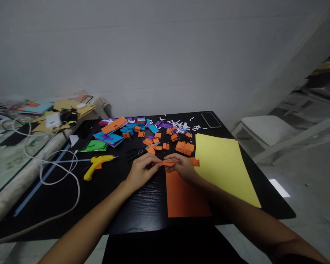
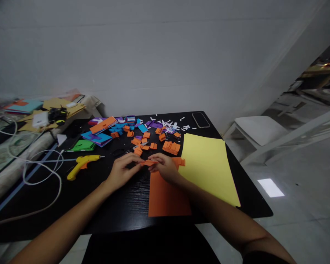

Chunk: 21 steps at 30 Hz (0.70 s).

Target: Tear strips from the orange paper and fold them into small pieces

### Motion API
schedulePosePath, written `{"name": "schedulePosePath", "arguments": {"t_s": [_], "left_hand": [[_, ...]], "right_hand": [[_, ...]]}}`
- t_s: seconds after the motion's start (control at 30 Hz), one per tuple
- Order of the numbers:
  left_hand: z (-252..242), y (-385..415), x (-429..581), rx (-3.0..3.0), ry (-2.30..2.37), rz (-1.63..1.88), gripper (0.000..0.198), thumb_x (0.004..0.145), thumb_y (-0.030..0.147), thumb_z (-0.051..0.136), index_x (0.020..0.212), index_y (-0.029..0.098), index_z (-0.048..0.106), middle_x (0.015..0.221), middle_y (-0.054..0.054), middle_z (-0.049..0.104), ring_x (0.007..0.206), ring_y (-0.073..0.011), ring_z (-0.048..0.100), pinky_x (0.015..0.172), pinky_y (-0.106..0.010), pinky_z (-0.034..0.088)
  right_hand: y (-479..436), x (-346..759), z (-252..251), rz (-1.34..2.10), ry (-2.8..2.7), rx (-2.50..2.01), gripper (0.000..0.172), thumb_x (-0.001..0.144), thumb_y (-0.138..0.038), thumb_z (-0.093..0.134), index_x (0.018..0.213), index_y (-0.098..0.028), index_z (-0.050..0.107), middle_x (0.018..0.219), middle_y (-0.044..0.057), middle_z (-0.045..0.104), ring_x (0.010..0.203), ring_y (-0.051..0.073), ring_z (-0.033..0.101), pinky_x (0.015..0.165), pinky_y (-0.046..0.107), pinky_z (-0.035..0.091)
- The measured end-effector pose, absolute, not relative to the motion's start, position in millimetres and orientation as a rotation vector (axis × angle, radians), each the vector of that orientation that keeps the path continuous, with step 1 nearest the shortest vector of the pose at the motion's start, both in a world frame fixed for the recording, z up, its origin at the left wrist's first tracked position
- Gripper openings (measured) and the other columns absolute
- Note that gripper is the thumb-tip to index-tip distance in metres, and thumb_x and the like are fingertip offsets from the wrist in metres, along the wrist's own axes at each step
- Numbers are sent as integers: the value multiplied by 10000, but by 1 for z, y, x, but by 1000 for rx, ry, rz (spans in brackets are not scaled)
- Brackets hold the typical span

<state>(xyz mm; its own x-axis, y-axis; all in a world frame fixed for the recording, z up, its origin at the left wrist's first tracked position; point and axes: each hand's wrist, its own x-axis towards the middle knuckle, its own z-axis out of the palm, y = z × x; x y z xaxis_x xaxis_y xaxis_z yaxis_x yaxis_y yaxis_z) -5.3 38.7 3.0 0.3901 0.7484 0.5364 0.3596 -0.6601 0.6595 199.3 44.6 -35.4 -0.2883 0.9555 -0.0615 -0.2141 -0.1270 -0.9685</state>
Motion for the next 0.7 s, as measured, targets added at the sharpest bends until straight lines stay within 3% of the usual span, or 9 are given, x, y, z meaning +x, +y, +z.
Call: {"name": "schedulePosePath", "arguments": {"t_s": [0.3,0.4,0.5,0.7], "left_hand": [[0,39,-6,2287,964,1164,112,918,143,628,972,186,717,943,-63,734,867,-169,696,790,-282,551],[-1,39,-6,2275,992,1117,103,920,165,637,982,186,716,931,-59,731,846,-165,687,770,-272,543],[-4,40,-5,2214,1037,1077,106,911,171,646,982,188,723,902,-52,727,818,-161,677,737,-260,538],[-9,41,-4,2050,1069,1101,112,876,192,691,985,179,712,817,-20,698,729,-140,652,684,-239,534]], "right_hand": [[42,203,-26,1791,-1060,-890,368,703,-334,822,1002,-186,667,801,34,740,708,182,727,713,352,597],[38,201,-25,1617,-1165,-887,395,690,-322,837,999,-213,616,788,-8,688,669,152,671,644,305,565],[33,198,-23,1304,-1293,-914,314,744,-345,810,859,-229,542,753,-32,597,663,134,606,619,270,524],[33,196,-24,997,-1291,-960,305,785,-376,785,809,-234,516,831,6,558,749,161,591,680,297,553]]}}
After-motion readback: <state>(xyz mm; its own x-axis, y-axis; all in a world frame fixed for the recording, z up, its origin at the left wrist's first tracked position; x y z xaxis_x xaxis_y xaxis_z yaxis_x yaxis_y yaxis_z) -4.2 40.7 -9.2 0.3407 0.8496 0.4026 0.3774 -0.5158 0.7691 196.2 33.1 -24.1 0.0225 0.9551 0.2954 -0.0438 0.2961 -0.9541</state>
